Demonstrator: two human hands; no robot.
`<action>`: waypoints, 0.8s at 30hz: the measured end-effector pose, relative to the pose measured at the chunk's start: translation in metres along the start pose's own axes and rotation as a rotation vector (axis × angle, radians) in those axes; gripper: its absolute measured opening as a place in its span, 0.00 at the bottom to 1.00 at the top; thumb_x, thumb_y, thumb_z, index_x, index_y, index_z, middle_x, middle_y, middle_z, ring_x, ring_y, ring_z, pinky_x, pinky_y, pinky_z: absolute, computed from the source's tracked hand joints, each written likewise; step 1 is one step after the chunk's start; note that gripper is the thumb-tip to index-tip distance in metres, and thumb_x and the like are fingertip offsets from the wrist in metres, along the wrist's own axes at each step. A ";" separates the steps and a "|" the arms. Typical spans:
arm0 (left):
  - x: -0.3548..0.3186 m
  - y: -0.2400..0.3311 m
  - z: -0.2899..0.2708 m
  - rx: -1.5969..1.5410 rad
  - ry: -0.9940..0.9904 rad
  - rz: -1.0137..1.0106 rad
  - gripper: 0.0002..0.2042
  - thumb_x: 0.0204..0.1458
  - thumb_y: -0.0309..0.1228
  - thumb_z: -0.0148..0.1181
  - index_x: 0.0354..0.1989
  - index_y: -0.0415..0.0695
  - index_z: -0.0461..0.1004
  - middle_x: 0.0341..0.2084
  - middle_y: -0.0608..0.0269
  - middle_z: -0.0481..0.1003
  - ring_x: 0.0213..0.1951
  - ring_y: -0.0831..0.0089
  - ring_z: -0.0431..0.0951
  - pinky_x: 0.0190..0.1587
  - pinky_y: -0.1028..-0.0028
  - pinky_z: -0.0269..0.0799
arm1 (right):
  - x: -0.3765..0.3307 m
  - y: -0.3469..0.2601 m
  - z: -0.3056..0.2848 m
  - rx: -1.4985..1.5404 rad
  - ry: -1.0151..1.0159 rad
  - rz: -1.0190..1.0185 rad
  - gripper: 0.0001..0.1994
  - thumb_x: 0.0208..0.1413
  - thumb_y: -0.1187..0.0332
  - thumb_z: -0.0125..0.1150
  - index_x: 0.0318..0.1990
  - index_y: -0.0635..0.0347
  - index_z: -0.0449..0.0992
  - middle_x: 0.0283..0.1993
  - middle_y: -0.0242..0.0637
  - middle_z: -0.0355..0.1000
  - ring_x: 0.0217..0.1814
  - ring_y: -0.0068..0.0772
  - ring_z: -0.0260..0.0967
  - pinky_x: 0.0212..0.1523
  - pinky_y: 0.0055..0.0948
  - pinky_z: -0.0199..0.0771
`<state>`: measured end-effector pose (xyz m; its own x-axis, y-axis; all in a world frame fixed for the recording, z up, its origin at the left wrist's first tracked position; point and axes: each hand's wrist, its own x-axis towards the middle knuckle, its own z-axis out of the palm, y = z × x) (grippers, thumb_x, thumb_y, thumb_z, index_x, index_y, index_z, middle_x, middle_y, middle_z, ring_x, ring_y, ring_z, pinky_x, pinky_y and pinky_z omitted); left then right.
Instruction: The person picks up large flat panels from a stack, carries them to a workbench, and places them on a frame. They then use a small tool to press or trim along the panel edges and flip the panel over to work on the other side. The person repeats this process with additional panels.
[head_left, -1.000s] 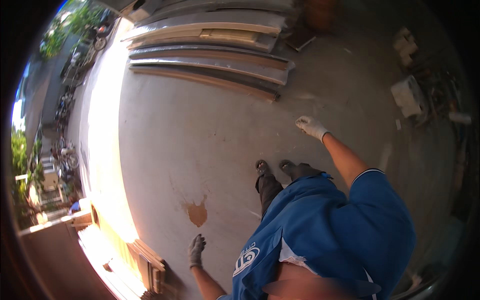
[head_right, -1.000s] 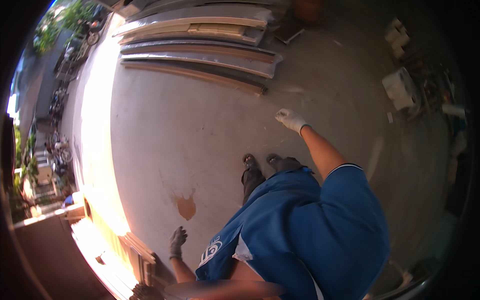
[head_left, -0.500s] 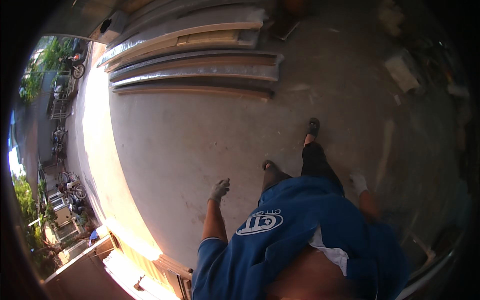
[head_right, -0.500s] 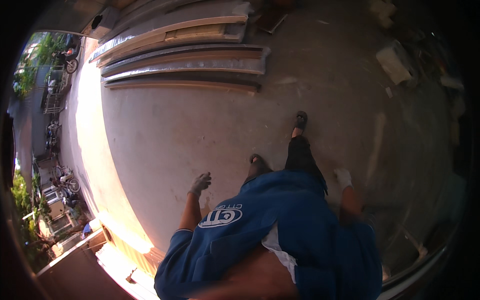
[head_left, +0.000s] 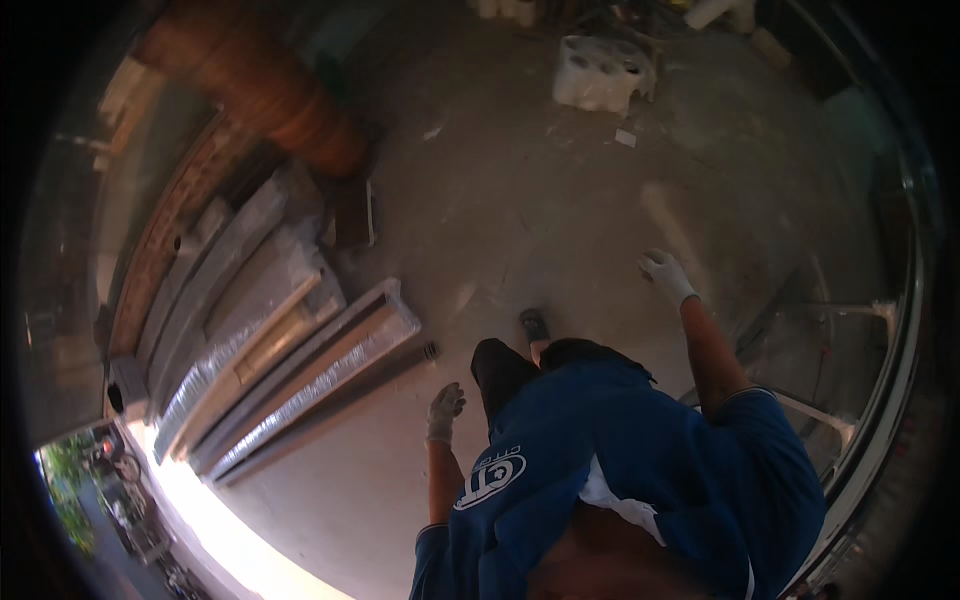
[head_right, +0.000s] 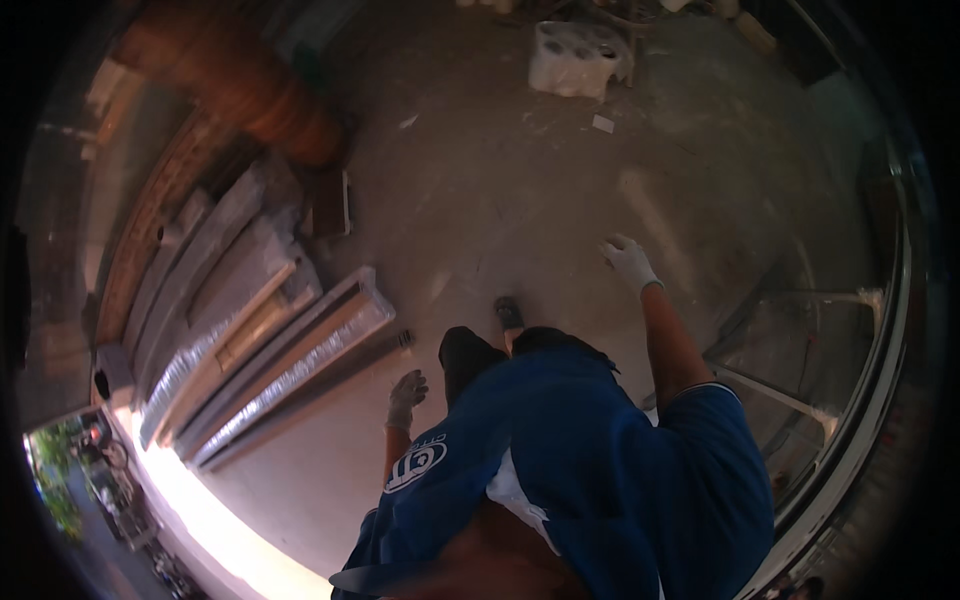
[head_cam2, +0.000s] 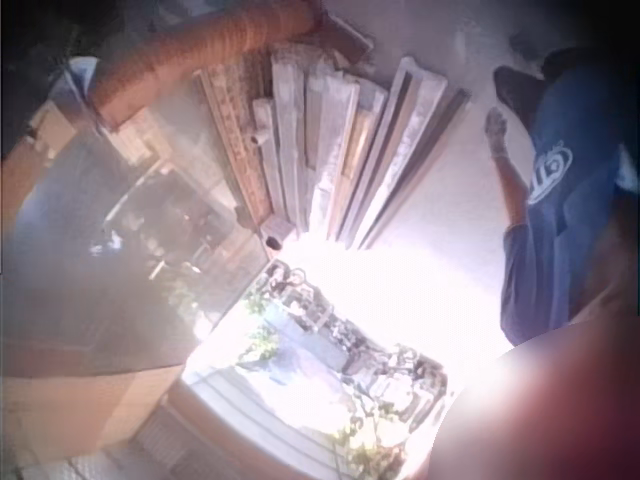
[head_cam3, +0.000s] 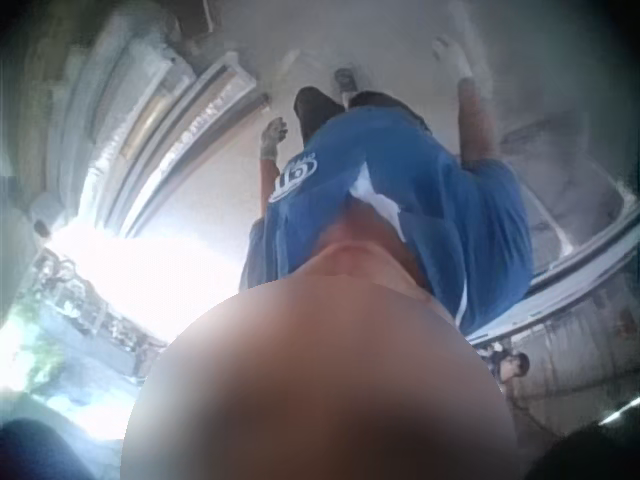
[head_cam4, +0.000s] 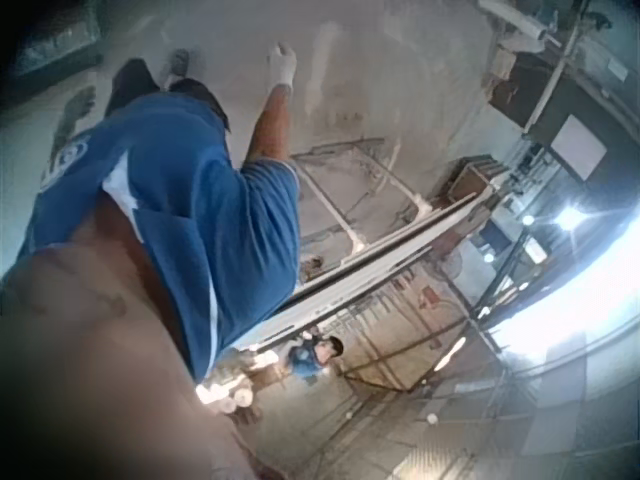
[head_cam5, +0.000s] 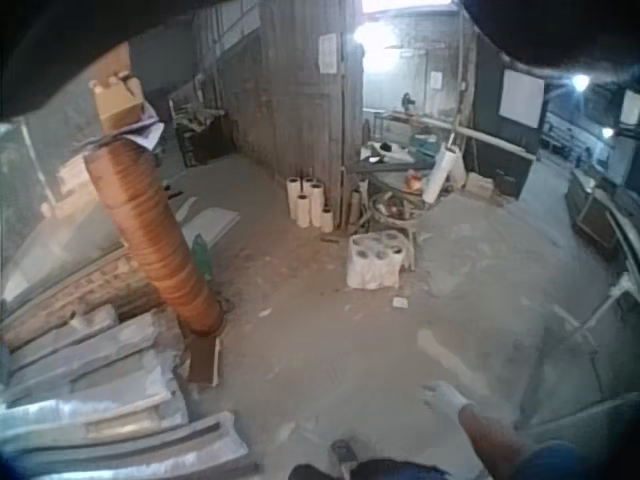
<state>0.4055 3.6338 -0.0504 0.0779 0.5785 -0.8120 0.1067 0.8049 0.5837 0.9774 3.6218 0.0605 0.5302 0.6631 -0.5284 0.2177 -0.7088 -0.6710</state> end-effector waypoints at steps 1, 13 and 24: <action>0.017 0.017 0.008 0.103 -0.024 -0.021 0.23 0.60 0.47 0.61 0.57 0.44 0.76 0.40 0.61 0.80 0.34 0.74 0.80 0.35 0.74 0.74 | 0.013 -0.016 -0.003 0.018 0.037 0.010 0.22 0.62 0.56 0.59 0.56 0.61 0.77 0.47 0.42 0.80 0.43 0.35 0.78 0.47 0.36 0.74; 0.219 0.220 -0.081 0.047 -0.126 -0.231 0.18 0.61 0.48 0.58 0.51 0.50 0.74 0.35 0.62 0.78 0.28 0.63 0.79 0.28 0.64 0.73 | 0.076 -0.009 0.069 0.131 -0.058 0.426 0.17 0.56 0.55 0.67 0.43 0.61 0.82 0.31 0.38 0.77 0.27 0.31 0.75 0.27 0.34 0.77; 0.365 0.544 0.086 0.264 0.017 0.227 0.17 0.61 0.46 0.57 0.53 0.50 0.75 0.40 0.66 0.79 0.40 0.70 0.79 0.42 0.64 0.73 | 0.284 -0.113 -0.195 -0.009 0.597 0.095 0.26 0.56 0.50 0.65 0.52 0.61 0.79 0.38 0.42 0.81 0.39 0.38 0.77 0.45 0.38 0.76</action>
<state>0.5768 4.2710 -0.0291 0.1127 0.7428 -0.6599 0.3414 0.5948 0.7278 1.2634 3.8432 0.0876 0.9154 0.3490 -0.2006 0.1525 -0.7618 -0.6296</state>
